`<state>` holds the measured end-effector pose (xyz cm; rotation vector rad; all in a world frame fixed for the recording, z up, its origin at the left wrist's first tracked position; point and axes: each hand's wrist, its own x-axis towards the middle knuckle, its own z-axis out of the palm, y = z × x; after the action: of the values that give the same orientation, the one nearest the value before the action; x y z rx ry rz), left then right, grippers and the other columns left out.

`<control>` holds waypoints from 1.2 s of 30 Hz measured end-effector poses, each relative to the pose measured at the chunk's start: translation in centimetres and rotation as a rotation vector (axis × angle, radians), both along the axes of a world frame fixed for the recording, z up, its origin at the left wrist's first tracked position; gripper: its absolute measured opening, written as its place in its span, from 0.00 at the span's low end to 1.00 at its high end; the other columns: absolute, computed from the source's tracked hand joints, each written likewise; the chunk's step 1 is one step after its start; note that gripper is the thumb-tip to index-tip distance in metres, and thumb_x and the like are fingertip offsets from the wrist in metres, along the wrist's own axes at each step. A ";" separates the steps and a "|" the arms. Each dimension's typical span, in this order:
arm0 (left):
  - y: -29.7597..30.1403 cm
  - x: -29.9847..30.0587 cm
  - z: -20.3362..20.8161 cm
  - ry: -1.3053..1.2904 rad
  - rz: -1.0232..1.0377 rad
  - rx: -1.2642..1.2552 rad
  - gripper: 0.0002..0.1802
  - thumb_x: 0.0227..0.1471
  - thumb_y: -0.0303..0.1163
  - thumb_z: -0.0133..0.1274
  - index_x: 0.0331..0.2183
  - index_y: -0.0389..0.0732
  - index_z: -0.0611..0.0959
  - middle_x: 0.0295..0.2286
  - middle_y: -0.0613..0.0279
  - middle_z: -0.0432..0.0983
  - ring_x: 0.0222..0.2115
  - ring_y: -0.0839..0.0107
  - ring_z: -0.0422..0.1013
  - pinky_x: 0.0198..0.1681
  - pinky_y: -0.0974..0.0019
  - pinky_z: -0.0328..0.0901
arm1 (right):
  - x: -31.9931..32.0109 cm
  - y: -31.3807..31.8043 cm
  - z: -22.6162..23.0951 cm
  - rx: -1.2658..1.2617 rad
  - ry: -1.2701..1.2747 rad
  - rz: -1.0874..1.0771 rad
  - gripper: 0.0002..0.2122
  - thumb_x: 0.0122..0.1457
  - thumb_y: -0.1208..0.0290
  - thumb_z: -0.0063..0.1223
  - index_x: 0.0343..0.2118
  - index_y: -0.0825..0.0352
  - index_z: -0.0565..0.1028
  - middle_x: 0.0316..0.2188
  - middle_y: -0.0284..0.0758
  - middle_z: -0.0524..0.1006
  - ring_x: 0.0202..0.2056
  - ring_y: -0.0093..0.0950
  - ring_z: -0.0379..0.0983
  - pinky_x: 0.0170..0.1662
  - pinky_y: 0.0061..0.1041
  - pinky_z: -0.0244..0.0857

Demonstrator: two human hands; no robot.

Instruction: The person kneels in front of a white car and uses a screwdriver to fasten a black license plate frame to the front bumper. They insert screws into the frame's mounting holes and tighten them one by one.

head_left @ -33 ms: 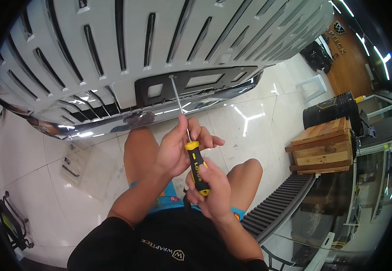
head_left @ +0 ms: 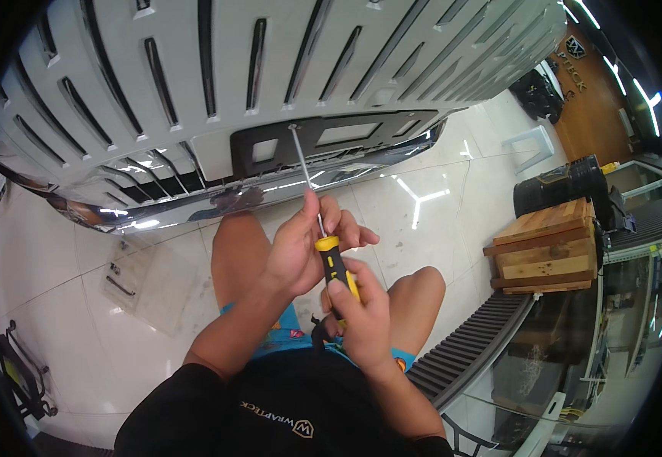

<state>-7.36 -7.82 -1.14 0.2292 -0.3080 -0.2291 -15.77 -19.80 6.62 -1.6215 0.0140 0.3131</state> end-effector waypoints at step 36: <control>1.3 2.8 1.2 0.006 0.081 0.074 0.30 0.74 0.57 0.24 0.23 0.52 0.64 0.14 0.75 0.55 0.26 0.72 0.64 0.49 0.62 0.61 | 0.5 -0.5 -0.6 -0.418 -0.520 0.073 0.31 0.66 0.68 0.60 0.68 0.70 0.61 0.29 0.35 0.76 0.20 0.24 0.69 0.24 0.24 0.67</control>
<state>-4.51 -6.50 0.03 0.3137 -0.2844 -0.1616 -15.24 -20.30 6.01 -2.0810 -0.4000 -0.0718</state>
